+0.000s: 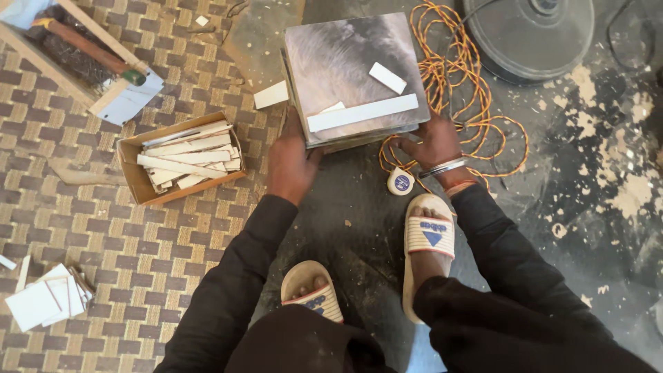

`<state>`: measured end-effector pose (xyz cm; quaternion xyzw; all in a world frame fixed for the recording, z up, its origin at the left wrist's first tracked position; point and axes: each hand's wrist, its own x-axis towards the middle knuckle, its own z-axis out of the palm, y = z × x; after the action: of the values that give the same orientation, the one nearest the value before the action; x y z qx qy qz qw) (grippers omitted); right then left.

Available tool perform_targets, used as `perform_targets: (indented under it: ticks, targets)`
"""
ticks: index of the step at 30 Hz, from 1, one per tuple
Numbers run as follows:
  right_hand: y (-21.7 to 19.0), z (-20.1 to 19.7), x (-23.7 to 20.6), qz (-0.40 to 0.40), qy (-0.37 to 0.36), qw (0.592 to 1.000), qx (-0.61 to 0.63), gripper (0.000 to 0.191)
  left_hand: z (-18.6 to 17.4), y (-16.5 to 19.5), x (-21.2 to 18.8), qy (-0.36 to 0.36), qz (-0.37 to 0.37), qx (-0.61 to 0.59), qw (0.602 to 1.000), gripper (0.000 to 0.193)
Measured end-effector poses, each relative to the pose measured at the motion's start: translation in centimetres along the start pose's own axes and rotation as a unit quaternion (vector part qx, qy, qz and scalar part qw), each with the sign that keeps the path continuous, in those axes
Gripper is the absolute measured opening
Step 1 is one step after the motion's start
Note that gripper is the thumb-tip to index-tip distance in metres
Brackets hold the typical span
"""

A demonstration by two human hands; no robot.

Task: The person sits on the floor and measures white strips with a tape measure, cuts them with scissors, and stacks the cut strips on a metal square. They then gather the stacked strips and place them into a cardboard box with other strips.

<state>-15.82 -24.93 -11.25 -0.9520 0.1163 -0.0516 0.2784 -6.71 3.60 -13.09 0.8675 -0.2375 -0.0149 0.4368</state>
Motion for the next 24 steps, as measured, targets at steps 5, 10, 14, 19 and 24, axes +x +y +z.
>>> perform_targets:
  ticks: [5, 10, 14, 19, 24]
  targets:
    - [-0.9, -0.2, -1.7, -0.002, -0.013, 0.999, 0.05, 0.052, 0.2, -1.3, -0.8, 0.032, 0.075, -0.049, 0.995, 0.078]
    - [-1.2, 2.5, -4.1, 0.052, 0.061, 0.997, -0.016, 0.085, 1.6, -0.8, -2.5, 0.115, 0.102, -0.058, 0.986, 0.084]
    - [0.3, 4.8, -4.5, 0.089, 0.079, 0.982, 0.145, 0.084, 2.4, -0.2, -4.3, 0.028, -0.044, -0.053, 0.997, 0.088]
    - [1.6, 5.7, -2.7, -0.061, 0.098, 0.993, 0.024, 0.058, 1.6, -0.1, -4.4, 0.013, -0.012, -0.071, 0.997, 0.092]
    - [0.2, 6.8, -0.1, 0.007, 0.05, 0.999, 0.013, 0.036, 0.2, -0.9, -5.6, -0.038, -0.027, -0.109, 0.993, 0.079]
